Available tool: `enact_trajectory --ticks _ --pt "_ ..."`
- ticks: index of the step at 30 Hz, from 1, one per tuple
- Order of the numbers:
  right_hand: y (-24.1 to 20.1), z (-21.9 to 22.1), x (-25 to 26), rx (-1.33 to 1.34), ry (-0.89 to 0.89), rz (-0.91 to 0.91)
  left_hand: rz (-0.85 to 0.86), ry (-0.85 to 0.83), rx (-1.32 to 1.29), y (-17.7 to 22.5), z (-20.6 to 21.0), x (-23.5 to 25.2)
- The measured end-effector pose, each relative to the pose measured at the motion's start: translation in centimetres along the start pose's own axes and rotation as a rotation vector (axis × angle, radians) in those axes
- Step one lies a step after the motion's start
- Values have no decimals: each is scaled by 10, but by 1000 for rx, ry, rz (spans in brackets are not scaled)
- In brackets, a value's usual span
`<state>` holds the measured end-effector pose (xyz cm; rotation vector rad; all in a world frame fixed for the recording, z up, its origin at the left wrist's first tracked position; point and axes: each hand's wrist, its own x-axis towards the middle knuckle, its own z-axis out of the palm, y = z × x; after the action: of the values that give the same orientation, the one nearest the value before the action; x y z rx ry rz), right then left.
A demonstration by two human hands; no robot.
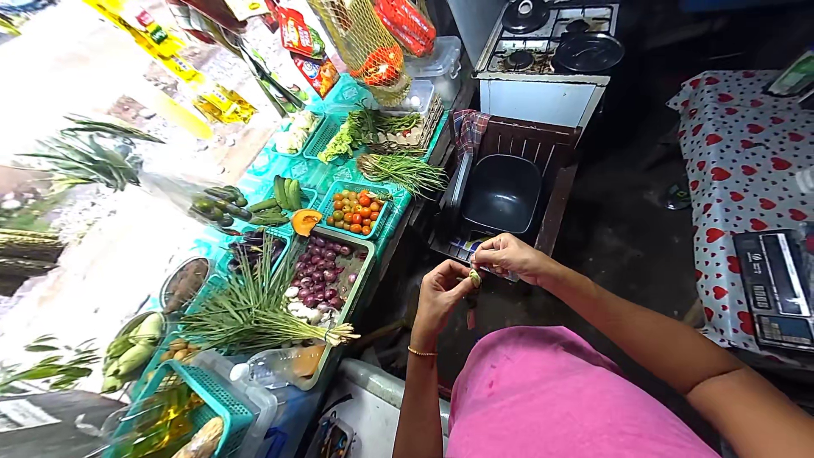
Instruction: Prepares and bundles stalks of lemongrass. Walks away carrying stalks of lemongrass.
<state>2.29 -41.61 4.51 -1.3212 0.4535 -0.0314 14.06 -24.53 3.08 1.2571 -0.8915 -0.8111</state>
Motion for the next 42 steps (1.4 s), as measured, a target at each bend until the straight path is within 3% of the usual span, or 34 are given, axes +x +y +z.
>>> enact_trajectory --ticks 11,20,23,26,30,36,42 --pt "0 11 6 128 162 -31 129 449 163 -14 25 0" --pt "5 24 4 396 105 11 199 494 76 -14 23 3" --pt "10 24 1 205 16 -260 210 492 51 -11 20 5" --pt "14 27 3 -21 69 -461 200 478 25 -9 18 4" --pt "12 28 2 -171 91 -503 187 463 28 -8 14 1" --pt "15 46 -1 -514 336 -651 168 471 129 -2 15 -3" --pt "15 49 1 -551 406 -754 38 426 -243 1 13 -7"
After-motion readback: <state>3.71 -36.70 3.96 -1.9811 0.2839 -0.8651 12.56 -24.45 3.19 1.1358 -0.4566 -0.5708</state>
